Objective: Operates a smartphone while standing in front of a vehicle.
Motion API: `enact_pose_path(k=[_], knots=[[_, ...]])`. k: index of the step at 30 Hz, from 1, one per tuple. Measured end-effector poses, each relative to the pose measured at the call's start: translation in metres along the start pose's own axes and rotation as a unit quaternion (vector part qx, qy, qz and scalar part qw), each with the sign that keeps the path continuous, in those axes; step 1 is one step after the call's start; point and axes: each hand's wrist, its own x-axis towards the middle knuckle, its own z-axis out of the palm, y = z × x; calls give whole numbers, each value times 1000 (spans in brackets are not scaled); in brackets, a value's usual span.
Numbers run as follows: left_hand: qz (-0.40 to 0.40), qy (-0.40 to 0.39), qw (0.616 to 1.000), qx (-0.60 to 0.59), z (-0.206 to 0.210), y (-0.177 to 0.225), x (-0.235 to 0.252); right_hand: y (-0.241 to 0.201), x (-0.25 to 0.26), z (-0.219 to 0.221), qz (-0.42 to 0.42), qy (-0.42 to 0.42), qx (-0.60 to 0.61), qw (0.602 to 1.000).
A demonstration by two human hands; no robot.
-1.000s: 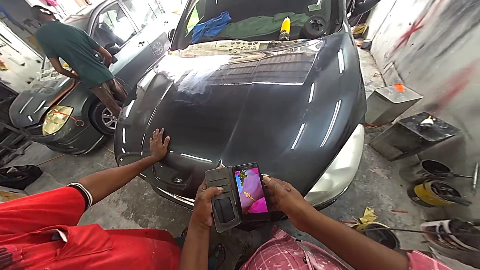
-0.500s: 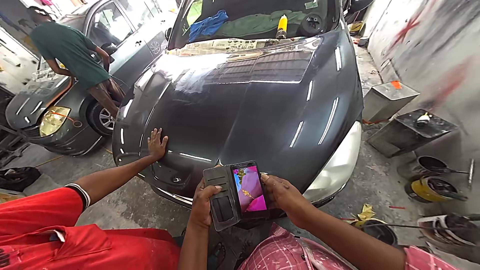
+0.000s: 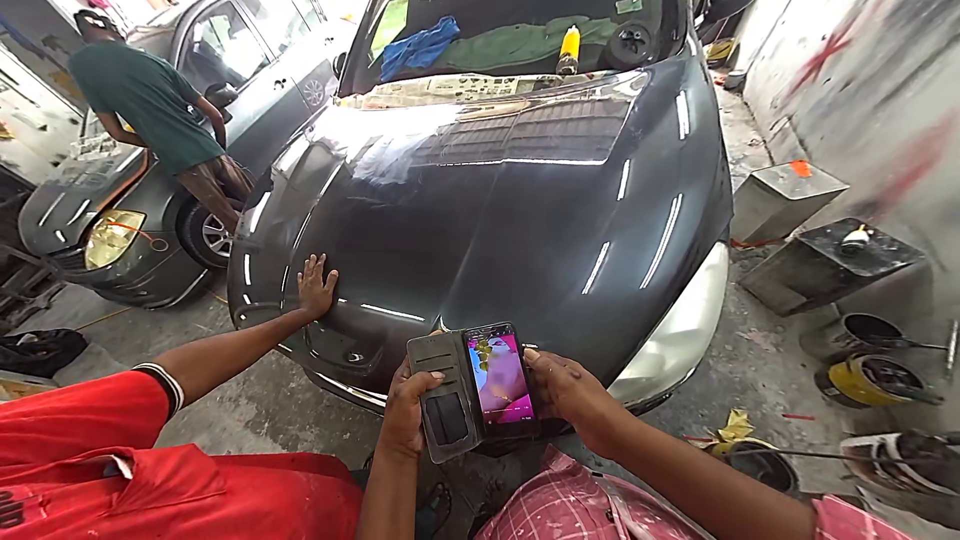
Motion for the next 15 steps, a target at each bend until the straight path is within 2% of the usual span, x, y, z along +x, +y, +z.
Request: enact_pose_path(k=[8,10,12,15], knots=[[-18,22,999,18,5,5,-2,-2,-2,1,2,2,-4,1000],[8,-16,1000,-21,-16,-23,17,-3,-2,0,0,2,0,1000],[46,-99,990,-94,-54,-71,49,-1,-2,-1,-3,-2,2,1000],[48,-129,984,-110,-65,-86,58,0,-1,-3,-5,-5,4,1000]])
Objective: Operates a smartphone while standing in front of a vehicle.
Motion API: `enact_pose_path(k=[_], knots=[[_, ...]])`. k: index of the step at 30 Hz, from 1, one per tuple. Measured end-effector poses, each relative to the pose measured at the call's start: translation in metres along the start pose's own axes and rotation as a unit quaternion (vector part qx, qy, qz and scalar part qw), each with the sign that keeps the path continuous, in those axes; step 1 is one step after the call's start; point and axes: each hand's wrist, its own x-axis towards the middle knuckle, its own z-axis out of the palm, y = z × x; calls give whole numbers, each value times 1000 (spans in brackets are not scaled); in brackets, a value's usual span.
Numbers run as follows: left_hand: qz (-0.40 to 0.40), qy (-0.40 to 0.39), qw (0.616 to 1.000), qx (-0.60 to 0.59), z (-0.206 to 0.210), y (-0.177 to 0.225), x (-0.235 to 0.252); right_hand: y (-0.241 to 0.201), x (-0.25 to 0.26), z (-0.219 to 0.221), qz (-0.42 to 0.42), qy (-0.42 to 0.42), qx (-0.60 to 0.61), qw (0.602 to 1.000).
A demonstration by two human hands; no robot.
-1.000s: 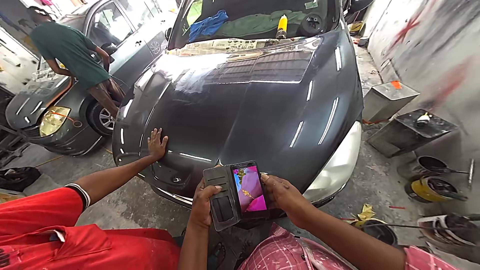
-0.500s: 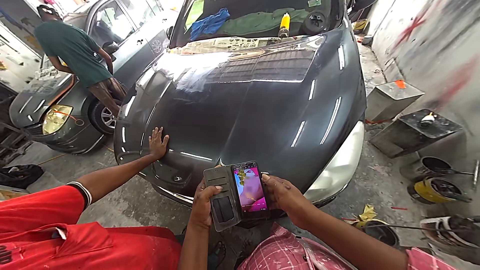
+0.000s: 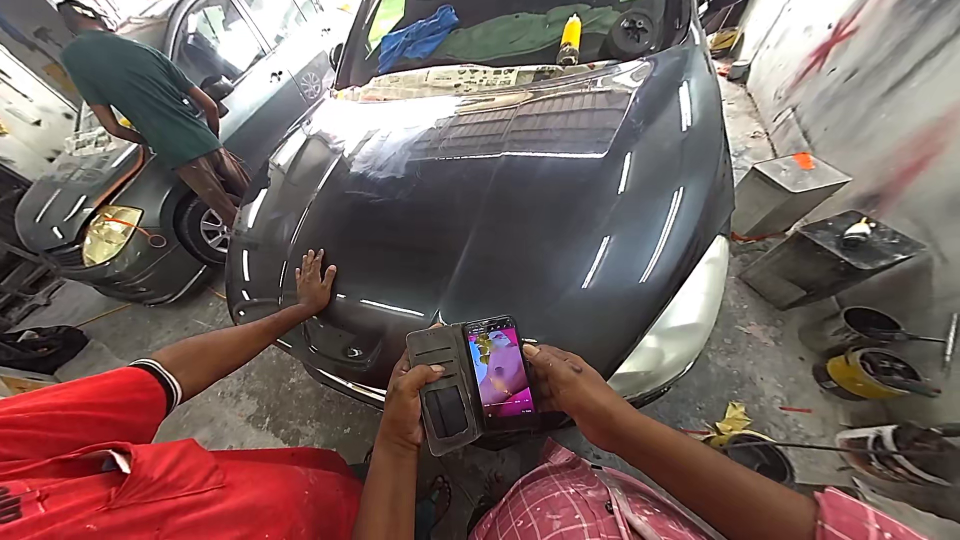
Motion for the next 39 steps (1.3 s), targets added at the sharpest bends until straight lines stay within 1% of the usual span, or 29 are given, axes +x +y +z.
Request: enact_pose_path(k=[2,3,4,5,6,7,8,9,12,16,22,28,34,39], knots=[[5,21,999,25,16,13,-5,-1,-1,-1,-7,-8,-5,1000],[0,68,996,61,40,30,-12,0,-2,-3,-19,-25,-12,999],[-35,127,986,105,72,54,-20,1,-3,-6,-35,-53,-28,998],[-68,163,977,123,89,68,-22,3,-3,-9,-48,-83,-46,994],[-60,148,982,102,79,60,-20,5,-3,-11,-58,-109,-63,990],[-17,96,994,55,48,35,-13,7,-2,-13,-64,-130,-73,987],[7,37,999,14,22,16,-6,9,-2,-13,-68,-147,-78,984],[13,13,1000,-4,9,6,-2,11,-2,-14,-72,-156,-81,982],[-1,32,999,-12,11,6,-2,15,-1,-13,-94,-158,-86,979],[5,12,1000,-5,10,5,-1,21,1,-13,-116,-143,-89,979],[0,8,1000,0,9,5,-1,25,3,-12,-128,-134,-97,978],[9,5,1000,-4,8,5,-3,18,-1,-9,-103,-126,-93,982],[13,-2,1000,-11,6,6,-2,17,1,-7,-102,-116,-95,983],[16,13,1000,-13,6,6,-3,17,3,-6,-103,-115,-94,984]])
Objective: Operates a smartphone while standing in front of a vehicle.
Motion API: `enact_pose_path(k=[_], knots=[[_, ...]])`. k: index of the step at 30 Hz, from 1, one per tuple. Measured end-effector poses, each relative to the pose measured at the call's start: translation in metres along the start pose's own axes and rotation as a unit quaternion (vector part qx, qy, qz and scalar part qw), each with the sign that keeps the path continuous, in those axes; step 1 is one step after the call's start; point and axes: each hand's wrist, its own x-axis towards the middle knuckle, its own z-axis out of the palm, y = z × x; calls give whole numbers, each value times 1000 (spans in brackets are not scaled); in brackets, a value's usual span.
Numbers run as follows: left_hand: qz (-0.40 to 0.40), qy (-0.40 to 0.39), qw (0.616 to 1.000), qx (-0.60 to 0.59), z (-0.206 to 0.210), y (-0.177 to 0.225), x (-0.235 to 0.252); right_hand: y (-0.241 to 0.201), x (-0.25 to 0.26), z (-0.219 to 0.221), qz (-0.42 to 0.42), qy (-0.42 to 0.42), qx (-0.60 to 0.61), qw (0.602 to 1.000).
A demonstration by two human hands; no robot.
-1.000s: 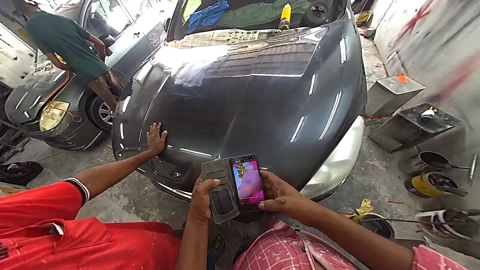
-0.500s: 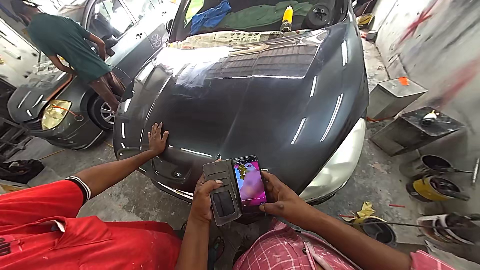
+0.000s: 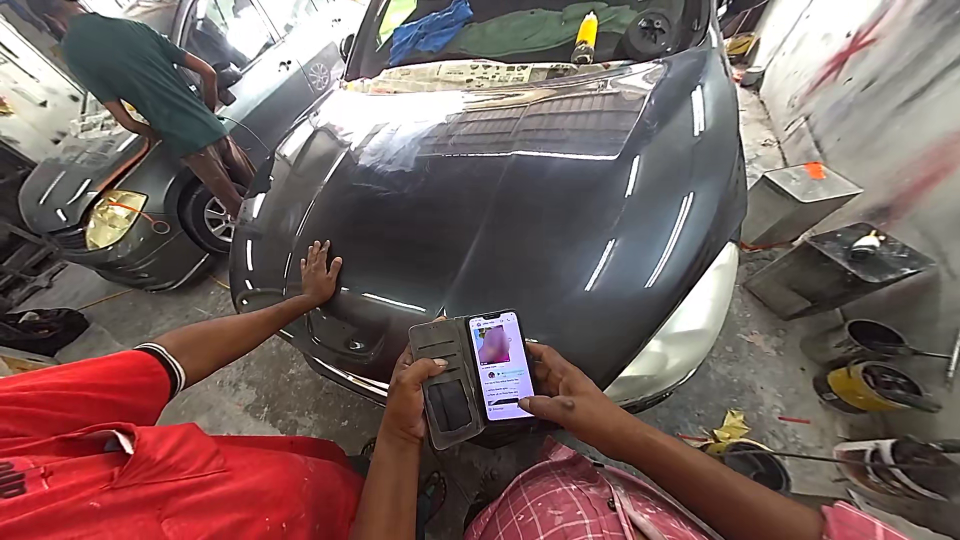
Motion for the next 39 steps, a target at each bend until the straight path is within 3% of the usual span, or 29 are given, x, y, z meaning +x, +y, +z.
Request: enact_pose_path(k=[6,9,11,14,25,29,39], knots=[[-2,-28,1000,1,-2,0,2,-1,7,8,16,68,-23,997],[-61,109,987,98,74,56,-20,-3,14,18,34,130,-67,989],[-58,130,980,141,96,75,-28,-3,19,22,43,150,-91,983],[-34,113,983,139,90,73,-28,-1,26,25,53,165,-121,977],[-84,127,984,97,69,68,-19,6,38,29,70,173,-143,972],[-14,-33,999,-33,-19,-3,10,7,40,31,59,175,-138,973],[-33,-21,998,-38,-20,3,8,-3,33,40,42,177,-107,977]])
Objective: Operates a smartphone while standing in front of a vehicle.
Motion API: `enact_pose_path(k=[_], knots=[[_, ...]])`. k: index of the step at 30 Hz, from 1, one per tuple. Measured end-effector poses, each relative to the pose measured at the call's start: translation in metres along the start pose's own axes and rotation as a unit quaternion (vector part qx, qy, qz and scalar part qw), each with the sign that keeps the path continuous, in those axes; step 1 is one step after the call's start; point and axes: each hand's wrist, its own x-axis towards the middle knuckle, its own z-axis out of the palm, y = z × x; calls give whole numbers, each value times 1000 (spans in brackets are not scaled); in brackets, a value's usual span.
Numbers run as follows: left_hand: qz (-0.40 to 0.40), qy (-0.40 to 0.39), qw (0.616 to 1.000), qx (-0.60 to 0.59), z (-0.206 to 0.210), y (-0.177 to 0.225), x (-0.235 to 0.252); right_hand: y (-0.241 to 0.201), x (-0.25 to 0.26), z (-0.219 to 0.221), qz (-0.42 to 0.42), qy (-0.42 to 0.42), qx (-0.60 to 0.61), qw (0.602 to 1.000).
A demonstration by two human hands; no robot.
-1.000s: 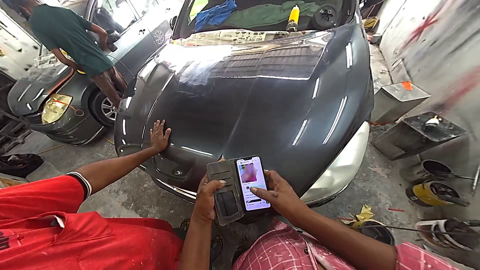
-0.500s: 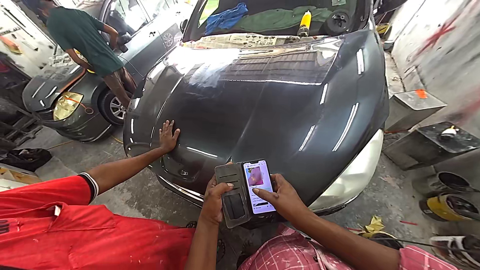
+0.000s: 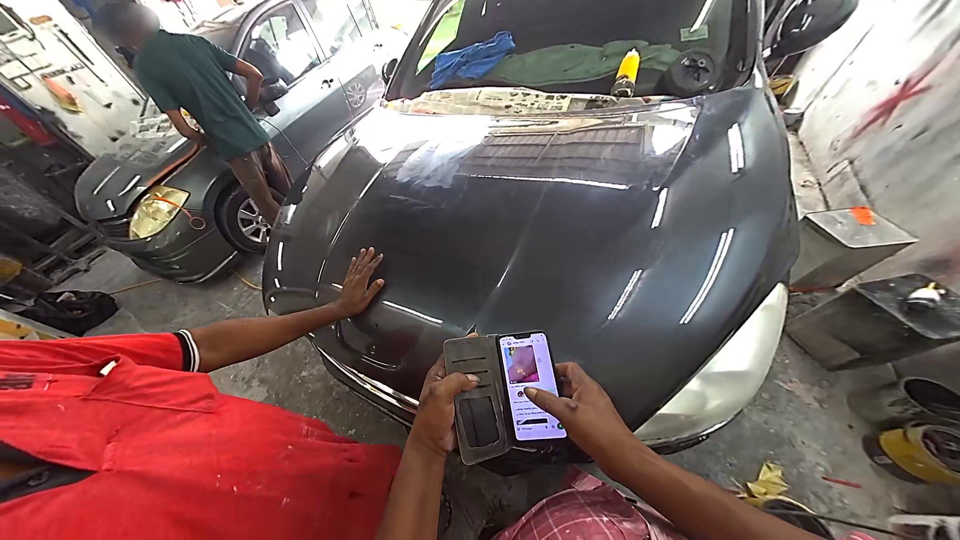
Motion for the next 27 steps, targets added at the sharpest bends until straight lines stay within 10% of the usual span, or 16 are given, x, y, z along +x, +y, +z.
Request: enact_pose_path(k=[27], knots=[[5,-24,999,43,5,-3,-13,8,-29,-22,11,-53,96,994]])
